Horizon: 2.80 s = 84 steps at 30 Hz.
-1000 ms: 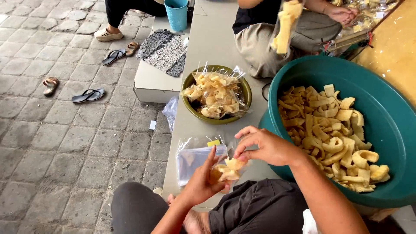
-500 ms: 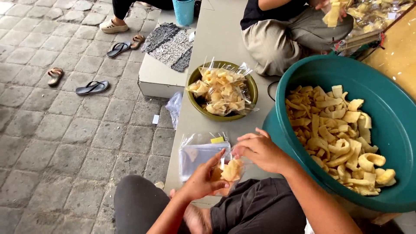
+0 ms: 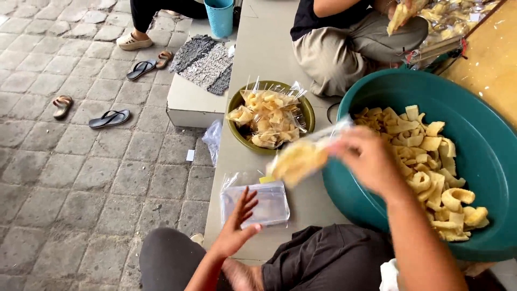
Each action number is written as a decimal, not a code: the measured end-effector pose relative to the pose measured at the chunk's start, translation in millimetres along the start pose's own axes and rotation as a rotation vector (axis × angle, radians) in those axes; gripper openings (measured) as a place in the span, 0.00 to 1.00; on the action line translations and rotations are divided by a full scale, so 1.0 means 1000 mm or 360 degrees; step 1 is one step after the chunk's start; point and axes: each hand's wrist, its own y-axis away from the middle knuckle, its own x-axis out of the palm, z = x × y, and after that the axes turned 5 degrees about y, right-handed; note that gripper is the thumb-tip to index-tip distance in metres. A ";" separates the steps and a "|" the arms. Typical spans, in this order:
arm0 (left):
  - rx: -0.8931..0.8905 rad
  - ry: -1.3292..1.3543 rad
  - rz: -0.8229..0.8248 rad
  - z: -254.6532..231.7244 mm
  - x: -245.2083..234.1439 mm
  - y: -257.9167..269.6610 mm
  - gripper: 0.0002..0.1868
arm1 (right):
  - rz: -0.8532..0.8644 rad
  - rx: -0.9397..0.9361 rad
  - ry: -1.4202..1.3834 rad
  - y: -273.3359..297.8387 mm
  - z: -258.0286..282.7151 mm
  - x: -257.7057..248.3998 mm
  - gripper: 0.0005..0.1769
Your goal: Manually picking up fried snack pieces from a large basin and placing them into small plastic bags for individual sale.
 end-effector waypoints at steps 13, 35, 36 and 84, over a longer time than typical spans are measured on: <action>-0.0443 -0.0076 -0.0074 0.026 -0.030 0.021 0.48 | 0.0217 0.0311 0.0474 -0.165 0.002 0.048 0.17; -0.0510 -0.1553 -0.0410 0.168 -0.010 -0.064 0.07 | -0.0423 0.0671 0.0087 0.093 -0.068 -0.033 0.44; -0.0554 -0.1447 -0.0434 0.173 -0.016 -0.064 0.13 | -0.0495 0.0581 0.0099 0.099 -0.078 -0.027 0.42; 0.1166 -0.1621 -0.0099 -0.079 0.027 -0.024 0.05 | 0.1080 0.1005 0.0602 -0.002 -0.192 -0.023 0.43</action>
